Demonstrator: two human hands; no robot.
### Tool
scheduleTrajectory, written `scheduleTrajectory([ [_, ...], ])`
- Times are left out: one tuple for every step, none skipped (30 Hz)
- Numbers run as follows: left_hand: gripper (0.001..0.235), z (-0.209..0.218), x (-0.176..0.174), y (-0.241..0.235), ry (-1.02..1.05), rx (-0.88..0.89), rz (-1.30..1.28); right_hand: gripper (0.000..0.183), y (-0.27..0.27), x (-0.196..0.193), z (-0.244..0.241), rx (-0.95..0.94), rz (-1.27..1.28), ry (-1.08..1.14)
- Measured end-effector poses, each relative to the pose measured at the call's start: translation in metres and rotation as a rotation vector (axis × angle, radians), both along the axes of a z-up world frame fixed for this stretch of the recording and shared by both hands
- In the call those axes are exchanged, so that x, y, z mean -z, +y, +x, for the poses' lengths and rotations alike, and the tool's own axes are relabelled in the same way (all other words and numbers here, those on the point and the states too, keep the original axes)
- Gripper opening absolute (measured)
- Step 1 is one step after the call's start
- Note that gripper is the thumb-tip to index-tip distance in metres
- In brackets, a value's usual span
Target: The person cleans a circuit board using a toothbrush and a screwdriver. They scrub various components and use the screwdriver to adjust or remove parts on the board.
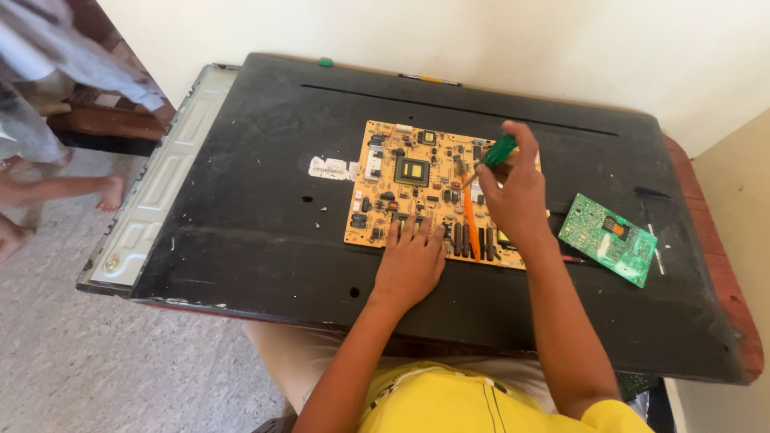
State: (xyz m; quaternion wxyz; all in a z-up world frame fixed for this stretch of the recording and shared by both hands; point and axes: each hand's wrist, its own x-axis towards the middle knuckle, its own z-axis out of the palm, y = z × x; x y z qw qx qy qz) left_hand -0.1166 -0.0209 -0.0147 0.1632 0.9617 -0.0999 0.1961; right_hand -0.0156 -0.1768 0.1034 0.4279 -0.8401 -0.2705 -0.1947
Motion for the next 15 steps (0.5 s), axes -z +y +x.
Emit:
scheduleTrajectory([
  [0.044,0.0,0.0,0.0,0.001,0.0,0.002,0.064,0.001,0.004,0.002,-0.012,0.018,-0.009],
  [0.044,0.001,0.0,0.0,0.002,-0.001,0.004,0.063,0.001,0.007,0.004,-0.026,0.035,-0.019],
  [0.045,0.001,0.0,0.0,0.003,-0.003,0.005,0.061,0.002,0.01,0.006,-0.04,0.052,-0.028],
  [0.044,0.001,0.0,0.0,-0.002,-0.003,0.004,0.061,0.002,0.012,0.008,-0.035,0.076,-0.001],
  [0.044,0.001,0.0,0.0,-0.007,-0.003,0.004,0.061,0.003,0.014,0.01,-0.029,0.1,0.025],
  [0.044,0.0,0.0,0.0,-0.009,-0.004,0.002,0.061,0.003,0.017,0.011,-0.025,0.123,0.054],
  [0.044,0.0,0.001,0.0,-0.009,-0.003,0.004,0.06,0.002,0.018,0.012,-0.036,0.124,0.056],
  [0.044,0.0,0.001,0.0,-0.009,-0.003,0.007,0.059,0.002,0.019,0.014,-0.048,0.128,0.058],
  [0.044,-0.001,0.001,0.0,-0.01,-0.003,0.011,0.058,0.002,0.02,0.015,-0.06,0.132,0.06],
  [0.044,-0.001,0.0,0.0,-0.006,-0.006,0.009,0.058,0.001,0.02,0.017,-0.064,0.14,0.072],
  [0.044,-0.001,0.0,0.0,-0.002,-0.009,0.007,0.059,0.0,0.02,0.019,-0.069,0.148,0.083],
  [0.043,0.0,-0.001,0.0,0.003,-0.012,0.006,0.059,-0.001,0.02,0.02,-0.073,0.158,0.095],
  [0.044,0.0,-0.001,0.0,0.005,-0.013,0.007,0.06,-0.002,0.02,0.022,-0.077,0.168,0.103],
  [0.044,-0.001,-0.001,0.0,0.008,-0.014,0.008,0.06,-0.003,0.021,0.022,-0.081,0.177,0.112],
  [0.045,-0.001,-0.001,-0.001,0.011,-0.015,0.009,0.061,-0.004,0.022,0.023,-0.085,0.187,0.121],
])
